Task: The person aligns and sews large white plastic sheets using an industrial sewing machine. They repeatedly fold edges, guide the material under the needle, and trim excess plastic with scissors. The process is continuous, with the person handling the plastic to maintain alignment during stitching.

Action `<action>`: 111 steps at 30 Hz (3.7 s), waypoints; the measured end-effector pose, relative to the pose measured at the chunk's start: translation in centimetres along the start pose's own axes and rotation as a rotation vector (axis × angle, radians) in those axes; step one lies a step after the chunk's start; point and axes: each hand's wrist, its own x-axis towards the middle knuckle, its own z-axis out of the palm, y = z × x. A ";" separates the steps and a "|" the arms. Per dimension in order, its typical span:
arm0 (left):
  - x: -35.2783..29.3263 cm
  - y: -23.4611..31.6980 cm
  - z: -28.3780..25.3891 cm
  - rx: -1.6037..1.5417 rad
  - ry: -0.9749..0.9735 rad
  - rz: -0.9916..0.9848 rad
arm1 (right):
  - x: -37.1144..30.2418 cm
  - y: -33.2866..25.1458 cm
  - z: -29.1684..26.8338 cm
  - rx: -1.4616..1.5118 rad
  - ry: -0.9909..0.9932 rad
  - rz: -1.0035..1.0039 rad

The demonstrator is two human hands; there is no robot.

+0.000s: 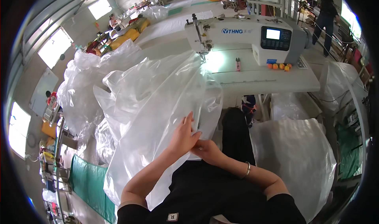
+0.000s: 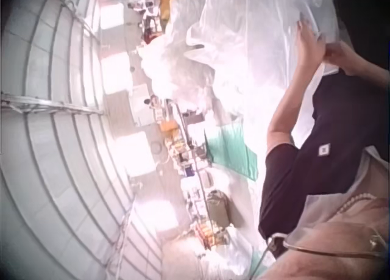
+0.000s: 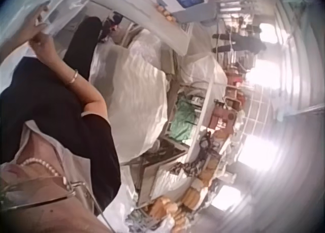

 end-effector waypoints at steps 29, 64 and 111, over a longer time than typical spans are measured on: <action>0.0 -1.8 -1.6 -0.348 -0.009 -0.061 | 4.0 -1.1 -3.8 0.043 0.023 -0.275; 3.8 -3.8 2.5 -0.353 -0.078 0.105 | 15.3 0.1 -7.2 -1.094 0.337 0.049; -11.3 -6.4 -13.2 -0.201 0.384 -0.538 | 10.5 4.1 0.4 0.823 -0.244 0.129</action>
